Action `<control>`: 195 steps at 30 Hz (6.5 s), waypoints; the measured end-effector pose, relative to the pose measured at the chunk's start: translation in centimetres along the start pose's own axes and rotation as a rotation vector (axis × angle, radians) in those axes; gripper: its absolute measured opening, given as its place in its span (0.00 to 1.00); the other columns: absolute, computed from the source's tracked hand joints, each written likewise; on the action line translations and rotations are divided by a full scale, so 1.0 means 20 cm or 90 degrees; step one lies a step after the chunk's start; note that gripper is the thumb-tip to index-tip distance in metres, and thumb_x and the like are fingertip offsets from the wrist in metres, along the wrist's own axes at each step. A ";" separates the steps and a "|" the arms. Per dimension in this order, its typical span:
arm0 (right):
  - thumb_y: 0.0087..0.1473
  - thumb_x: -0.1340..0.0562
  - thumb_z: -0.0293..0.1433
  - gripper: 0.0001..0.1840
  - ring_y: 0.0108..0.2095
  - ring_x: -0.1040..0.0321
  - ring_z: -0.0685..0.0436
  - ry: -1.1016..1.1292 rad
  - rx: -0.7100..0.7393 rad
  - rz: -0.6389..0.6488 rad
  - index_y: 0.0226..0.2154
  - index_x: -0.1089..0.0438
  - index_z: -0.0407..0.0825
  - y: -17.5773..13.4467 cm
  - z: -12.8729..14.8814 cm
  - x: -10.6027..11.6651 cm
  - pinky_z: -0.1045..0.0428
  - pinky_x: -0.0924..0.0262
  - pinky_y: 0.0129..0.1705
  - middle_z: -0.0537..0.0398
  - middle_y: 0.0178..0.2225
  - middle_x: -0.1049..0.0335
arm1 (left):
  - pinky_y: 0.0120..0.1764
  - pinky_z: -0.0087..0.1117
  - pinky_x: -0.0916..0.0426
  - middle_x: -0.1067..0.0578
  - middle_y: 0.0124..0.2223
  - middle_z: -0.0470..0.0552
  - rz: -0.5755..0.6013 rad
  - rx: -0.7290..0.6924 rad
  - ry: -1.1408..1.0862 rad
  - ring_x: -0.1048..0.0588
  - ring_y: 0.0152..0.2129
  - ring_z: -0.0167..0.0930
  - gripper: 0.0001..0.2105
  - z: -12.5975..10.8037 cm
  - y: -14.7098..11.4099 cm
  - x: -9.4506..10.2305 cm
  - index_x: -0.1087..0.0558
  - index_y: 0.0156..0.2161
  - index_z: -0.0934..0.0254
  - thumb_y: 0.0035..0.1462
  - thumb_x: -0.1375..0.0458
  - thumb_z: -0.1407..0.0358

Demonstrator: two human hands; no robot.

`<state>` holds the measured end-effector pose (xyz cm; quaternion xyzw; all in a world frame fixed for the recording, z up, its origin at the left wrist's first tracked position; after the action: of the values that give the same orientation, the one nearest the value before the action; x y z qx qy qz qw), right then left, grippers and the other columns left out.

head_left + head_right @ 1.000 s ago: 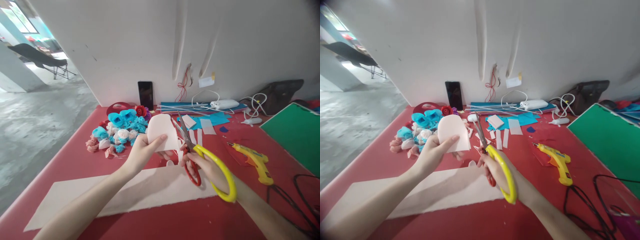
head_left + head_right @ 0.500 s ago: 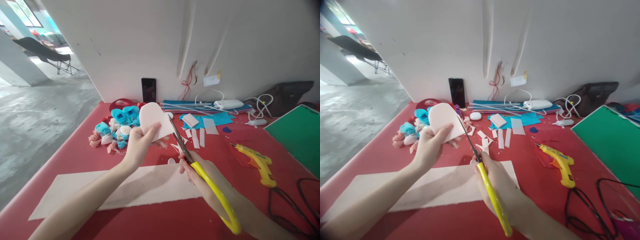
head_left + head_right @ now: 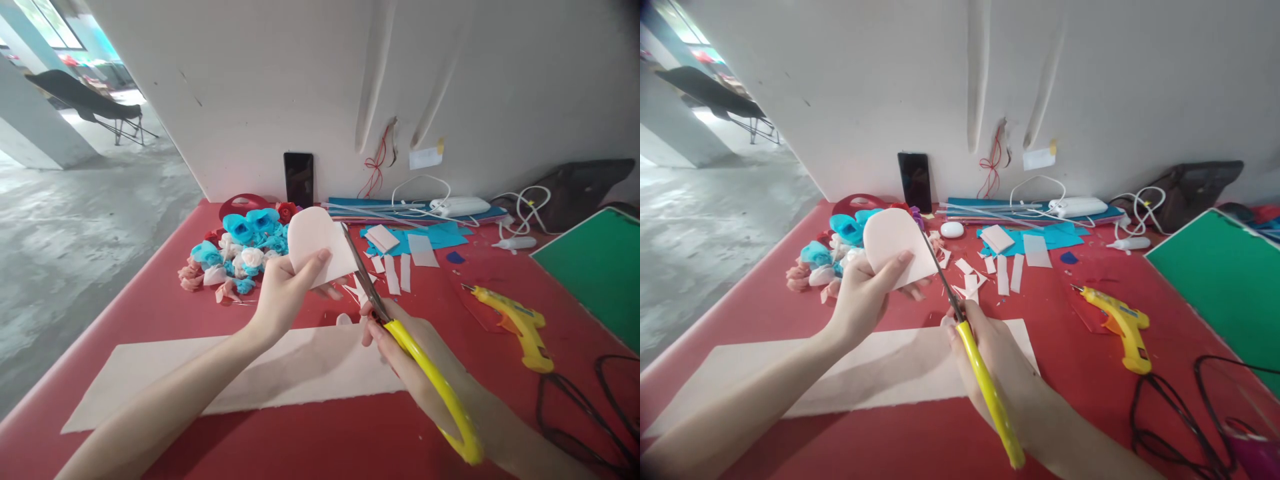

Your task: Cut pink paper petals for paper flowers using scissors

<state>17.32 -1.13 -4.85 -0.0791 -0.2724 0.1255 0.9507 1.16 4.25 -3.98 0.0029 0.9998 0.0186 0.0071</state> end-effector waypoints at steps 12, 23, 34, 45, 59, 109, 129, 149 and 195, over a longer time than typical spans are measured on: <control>0.56 0.52 0.39 0.11 0.16 0.45 0.51 -0.054 0.026 -0.005 0.34 0.41 0.52 -0.01 -0.01 0.01 0.54 0.54 0.18 0.60 0.19 0.43 | 0.23 0.26 0.28 0.21 0.24 0.54 0.013 0.007 -0.027 0.24 0.17 0.29 0.15 0.00 0.00 -0.01 0.23 0.28 0.72 0.53 0.43 0.60; 0.57 0.53 0.41 0.13 0.16 0.46 0.50 -0.091 0.036 -0.035 0.32 0.41 0.50 0.00 -0.02 0.00 0.54 0.54 0.18 0.59 0.17 0.44 | 0.22 0.27 0.29 0.21 0.26 0.56 0.028 0.020 -0.057 0.25 0.17 0.30 0.15 0.01 0.00 -0.02 0.23 0.29 0.73 0.52 0.43 0.60; 0.57 0.51 0.36 0.08 0.18 0.48 0.53 0.074 0.001 -0.025 0.32 0.40 0.51 -0.01 0.00 -0.01 0.58 0.53 0.18 0.62 0.19 0.43 | 0.22 0.26 0.29 0.21 0.25 0.56 0.040 0.020 -0.057 0.24 0.17 0.29 0.16 0.01 0.02 -0.01 0.24 0.29 0.74 0.53 0.44 0.59; 0.56 0.50 0.35 0.06 0.18 0.44 0.52 0.018 0.008 0.004 0.34 0.40 0.51 0.00 0.00 -0.01 0.57 0.52 0.19 0.61 0.18 0.40 | 0.24 0.28 0.29 0.21 0.25 0.55 0.060 0.046 -0.080 0.24 0.17 0.30 0.13 0.03 0.02 -0.01 0.24 0.27 0.73 0.52 0.43 0.61; 0.57 0.53 0.39 0.11 0.16 0.47 0.51 -0.068 0.013 -0.029 0.32 0.42 0.51 0.01 0.00 0.00 0.55 0.55 0.18 0.61 0.17 0.45 | 0.22 0.24 0.30 0.23 0.19 0.53 0.078 0.088 -0.103 0.26 0.15 0.27 0.13 0.03 -0.01 -0.05 0.25 0.23 0.73 0.51 0.41 0.63; 0.46 0.39 0.28 0.07 0.17 0.47 0.57 0.347 0.127 -0.119 0.28 0.40 0.50 0.06 0.04 0.13 0.59 0.46 0.18 0.64 0.22 0.43 | 0.28 0.23 0.33 0.22 0.30 0.48 0.263 0.151 0.016 0.26 0.25 0.27 0.10 0.10 -0.09 -0.13 0.24 0.32 0.66 0.48 0.39 0.61; 0.51 0.46 0.31 0.09 0.26 0.40 0.47 0.221 0.087 0.126 0.36 0.35 0.50 -0.01 0.01 -0.01 0.50 0.43 0.32 0.56 0.25 0.38 | 0.18 0.18 0.34 0.26 0.22 0.40 -0.017 0.070 -0.394 0.29 0.15 0.21 0.15 0.04 0.05 -0.01 0.29 0.31 0.63 0.36 0.31 0.63; 0.52 0.50 0.31 0.06 0.23 0.43 0.47 0.081 0.114 0.057 0.31 0.38 0.51 -0.02 -0.02 -0.02 0.50 0.50 0.26 0.54 0.26 0.39 | 0.25 0.26 0.31 0.23 0.29 0.52 0.032 0.046 -0.200 0.25 0.25 0.31 0.12 0.06 -0.03 -0.04 0.26 0.30 0.68 0.47 0.39 0.58; 0.55 0.50 0.38 0.10 0.15 0.48 0.54 0.070 0.088 0.001 0.33 0.40 0.49 -0.03 0.00 -0.03 0.56 0.53 0.17 0.62 0.18 0.45 | 0.27 0.22 0.30 0.22 0.27 0.48 0.026 0.069 -0.287 0.25 0.24 0.27 0.06 0.05 -0.06 -0.08 0.24 0.30 0.66 0.48 0.38 0.64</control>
<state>16.98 -1.86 -5.09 -0.0207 -0.2102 0.1400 0.9674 2.76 3.02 -5.02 0.0276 0.9722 -0.0358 0.2298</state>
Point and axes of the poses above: each hand's wrist, its own y-axis towards the middle knuckle, its own x-axis out of the back of the hand, z = x × y, the point moved 4 cm from there along y, towards the middle knuckle
